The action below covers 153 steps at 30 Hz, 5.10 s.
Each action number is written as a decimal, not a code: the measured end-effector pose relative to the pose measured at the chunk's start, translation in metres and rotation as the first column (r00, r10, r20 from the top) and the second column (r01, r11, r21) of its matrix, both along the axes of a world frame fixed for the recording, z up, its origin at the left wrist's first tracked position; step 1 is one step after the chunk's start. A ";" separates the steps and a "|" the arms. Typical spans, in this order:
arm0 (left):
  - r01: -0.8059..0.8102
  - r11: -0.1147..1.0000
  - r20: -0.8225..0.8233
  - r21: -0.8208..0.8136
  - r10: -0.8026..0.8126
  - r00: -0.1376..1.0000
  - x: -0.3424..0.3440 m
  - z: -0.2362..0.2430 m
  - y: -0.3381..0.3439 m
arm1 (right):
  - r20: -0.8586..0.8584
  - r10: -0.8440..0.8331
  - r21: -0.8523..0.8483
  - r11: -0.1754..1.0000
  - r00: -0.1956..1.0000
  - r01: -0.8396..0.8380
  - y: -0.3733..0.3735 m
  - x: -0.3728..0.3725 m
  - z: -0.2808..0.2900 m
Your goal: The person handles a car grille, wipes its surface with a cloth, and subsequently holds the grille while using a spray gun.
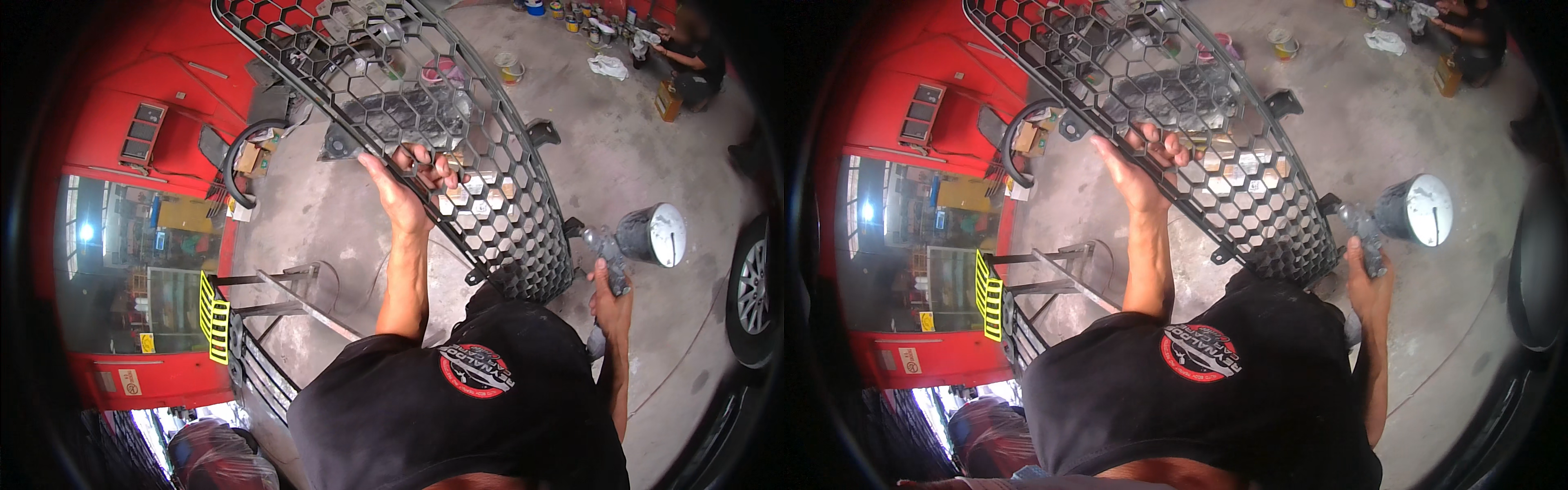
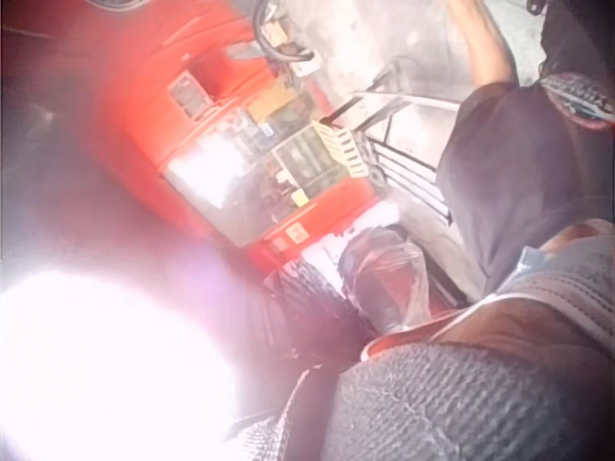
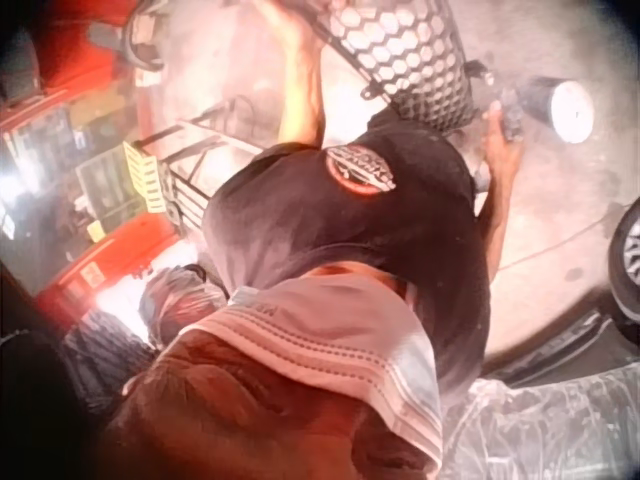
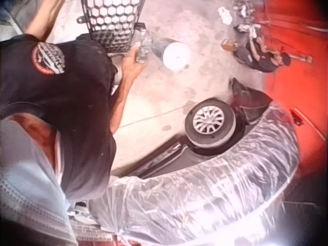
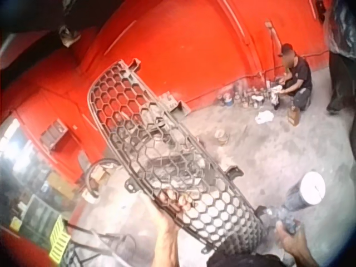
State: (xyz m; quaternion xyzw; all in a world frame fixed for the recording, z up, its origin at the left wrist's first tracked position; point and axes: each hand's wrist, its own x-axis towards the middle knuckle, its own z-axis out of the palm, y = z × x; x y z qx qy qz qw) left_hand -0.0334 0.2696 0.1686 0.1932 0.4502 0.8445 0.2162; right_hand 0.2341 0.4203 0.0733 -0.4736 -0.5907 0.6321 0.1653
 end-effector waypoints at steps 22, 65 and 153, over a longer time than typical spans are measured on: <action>0.130 0.988 -0.008 -0.080 -0.131 0.991 0.067 -0.005 0.004 | -0.217 0.109 0.186 0.980 0.970 -0.068 -0.010 -0.001 0.087; -0.392 0.916 0.201 -0.087 0.402 0.893 -0.031 -0.031 -0.038 | 0.209 0.341 -0.116 0.939 0.917 -0.323 0.032 -0.025 -0.059; -0.337 0.935 -0.026 -0.107 0.336 0.942 -0.003 -0.040 -0.013 | -0.442 0.526 -0.215 0.725 0.727 -0.655 0.007 0.028 0.002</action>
